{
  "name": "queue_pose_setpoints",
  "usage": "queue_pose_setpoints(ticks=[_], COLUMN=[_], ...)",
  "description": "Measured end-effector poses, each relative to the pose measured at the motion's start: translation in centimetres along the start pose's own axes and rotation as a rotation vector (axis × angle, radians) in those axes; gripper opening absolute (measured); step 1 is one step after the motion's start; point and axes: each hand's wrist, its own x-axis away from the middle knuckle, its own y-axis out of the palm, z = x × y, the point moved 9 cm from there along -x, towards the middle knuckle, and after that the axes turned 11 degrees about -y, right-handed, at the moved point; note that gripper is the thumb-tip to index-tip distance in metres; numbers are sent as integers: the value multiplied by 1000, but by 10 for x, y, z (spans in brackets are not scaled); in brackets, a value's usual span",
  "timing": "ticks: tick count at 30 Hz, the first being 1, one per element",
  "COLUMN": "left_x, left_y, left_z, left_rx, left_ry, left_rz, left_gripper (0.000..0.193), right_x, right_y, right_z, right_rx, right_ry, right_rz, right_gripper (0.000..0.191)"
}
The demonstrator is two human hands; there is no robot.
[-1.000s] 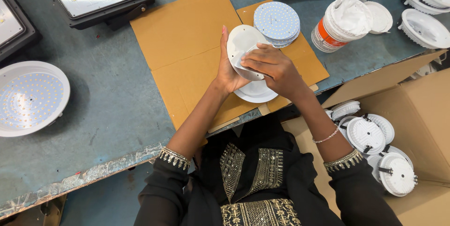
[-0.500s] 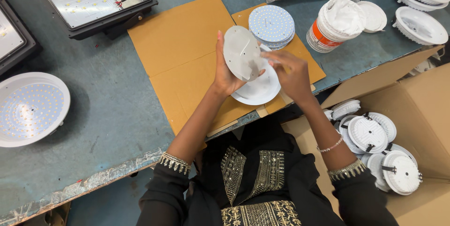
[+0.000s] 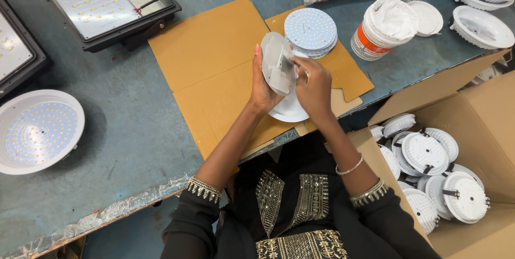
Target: The person cleans the interior of white circular LED light fixtures using a small abrasive pad. They wipe the inside surface of each fixture, occasionally dipping the pad into a container of white powder, and then place the cleaned items into a cardboard box.
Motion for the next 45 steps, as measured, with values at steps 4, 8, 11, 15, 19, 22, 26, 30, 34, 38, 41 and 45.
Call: queue_pose_setpoints(ticks=[4, 8, 11, 15, 19, 22, 26, 30, 34, 38, 41, 45], left_x=[1, 3, 4, 3, -1, -3, -1, -2, 1, 3, 3, 0], left_y=[3, 4, 0, -6, -19, -24, -21, -17, -4, 4, 5, -9], left_z=[1, 5, 8, 6, -2, -5, -7, -10, -6, -7, -5, -9], left_rx=[-15, 3, 5, -125, -203, -318, -550, -619, -604, -407, -269, -189], left_ry=[38, 47, 55, 55, 65, 95, 134, 110, 150, 80, 47, -1], left_rz=[-36, 6, 85, 95, 110, 104, 62, 54, 27, -31, -75, -5], left_gripper=[78, 78, 78, 83, 84, 89, 95, 93, 95, 91, 88, 85], right_x=[19, 29, 22, -8, -31, -35, -42, -46, -38, -31, -24, -25], right_y=[-2, -12, -17, -24, -12, -6, -12, -14, -10, -24, -30, -27], right_z=[-21, -43, -28, 11, 30, 29, 9, 1, -4, -43, -43, -14], right_rx=[45, 74, -131, -233, -237, -189, -254, -234, -216, -119, -334, -305], right_ry=[34, -46, 59, 207, 254, 288, 177, 216, 316, -23, -21, 201], right_rz=[-24, -65, -115, -20, 20, 23, 74, 41, -14, 19, 65, 65], right_gripper=[33, 32, 23, 22, 23, 22, 20, 20, 23, 19, 21, 20])
